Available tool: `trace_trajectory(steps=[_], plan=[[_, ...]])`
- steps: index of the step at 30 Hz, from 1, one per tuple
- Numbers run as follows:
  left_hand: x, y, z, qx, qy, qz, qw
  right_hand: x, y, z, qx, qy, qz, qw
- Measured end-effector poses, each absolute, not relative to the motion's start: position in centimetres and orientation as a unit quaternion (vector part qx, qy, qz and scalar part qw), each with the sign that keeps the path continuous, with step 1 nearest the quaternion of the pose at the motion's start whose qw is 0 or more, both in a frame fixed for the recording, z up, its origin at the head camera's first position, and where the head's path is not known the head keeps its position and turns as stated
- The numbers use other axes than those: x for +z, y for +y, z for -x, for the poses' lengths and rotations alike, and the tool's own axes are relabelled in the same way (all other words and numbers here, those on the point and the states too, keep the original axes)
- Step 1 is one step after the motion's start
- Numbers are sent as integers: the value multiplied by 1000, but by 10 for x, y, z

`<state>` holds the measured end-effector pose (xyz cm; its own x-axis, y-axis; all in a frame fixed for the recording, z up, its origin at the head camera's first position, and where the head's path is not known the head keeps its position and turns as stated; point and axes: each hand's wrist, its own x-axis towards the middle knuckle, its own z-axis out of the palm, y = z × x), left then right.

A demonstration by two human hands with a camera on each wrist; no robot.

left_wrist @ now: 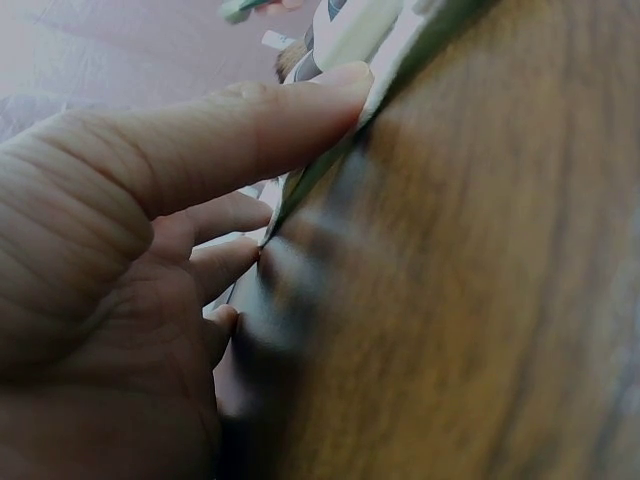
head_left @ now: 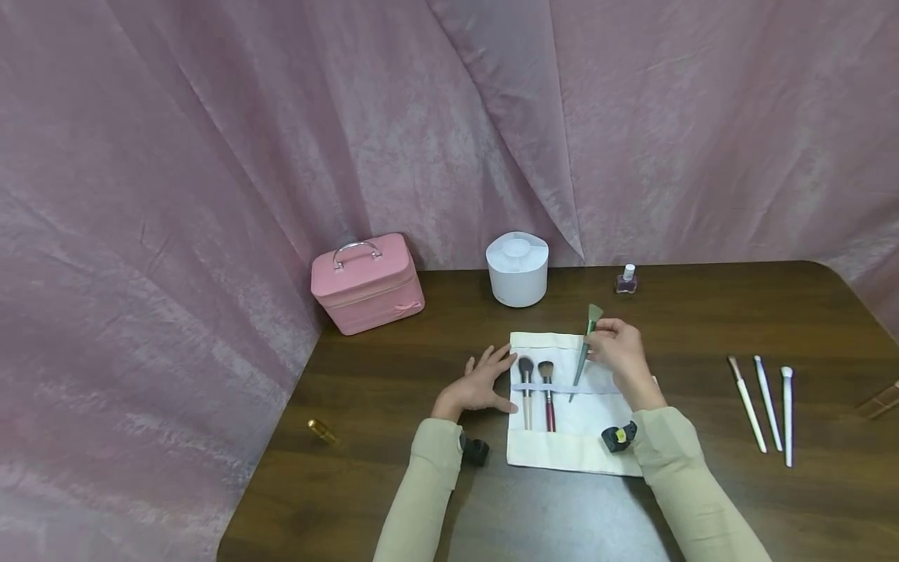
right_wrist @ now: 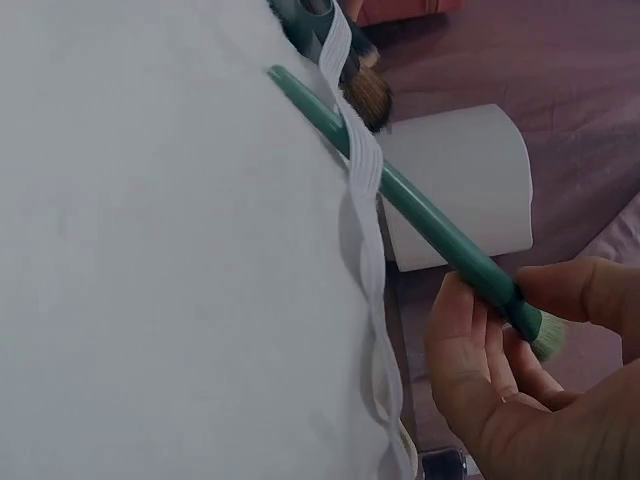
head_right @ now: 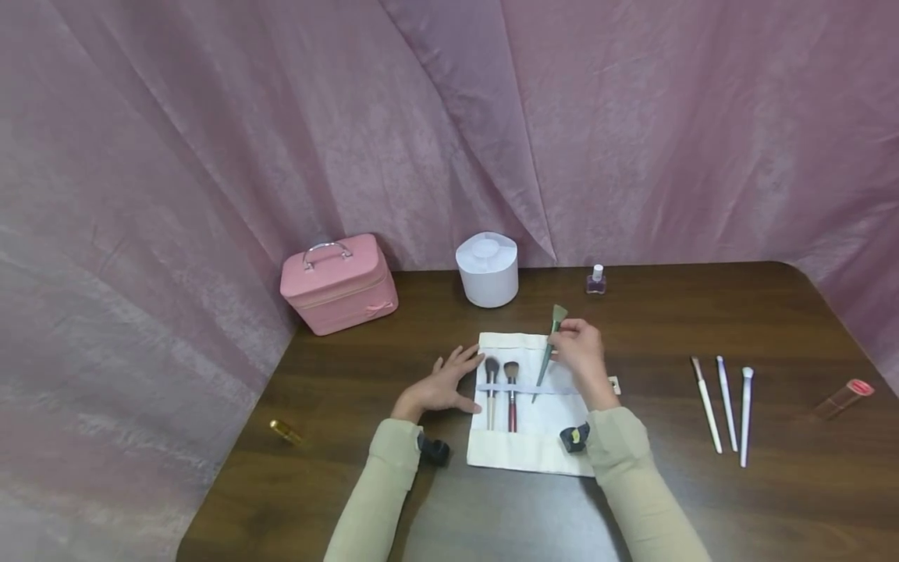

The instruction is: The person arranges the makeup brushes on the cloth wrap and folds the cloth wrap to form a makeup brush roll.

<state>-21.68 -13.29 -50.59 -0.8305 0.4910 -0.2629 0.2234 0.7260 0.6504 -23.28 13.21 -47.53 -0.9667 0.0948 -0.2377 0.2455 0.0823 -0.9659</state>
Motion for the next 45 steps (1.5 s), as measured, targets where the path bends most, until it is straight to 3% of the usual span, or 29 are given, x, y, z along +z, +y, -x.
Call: trace_trajectory(steps=[22,45], plan=[[-505,-130,221,306,905,-195,220,-484,121,234,-629,761,-74,139],[-502,-134,218,312,902,-201,222,-488,117,229,-534,829,-16,163]])
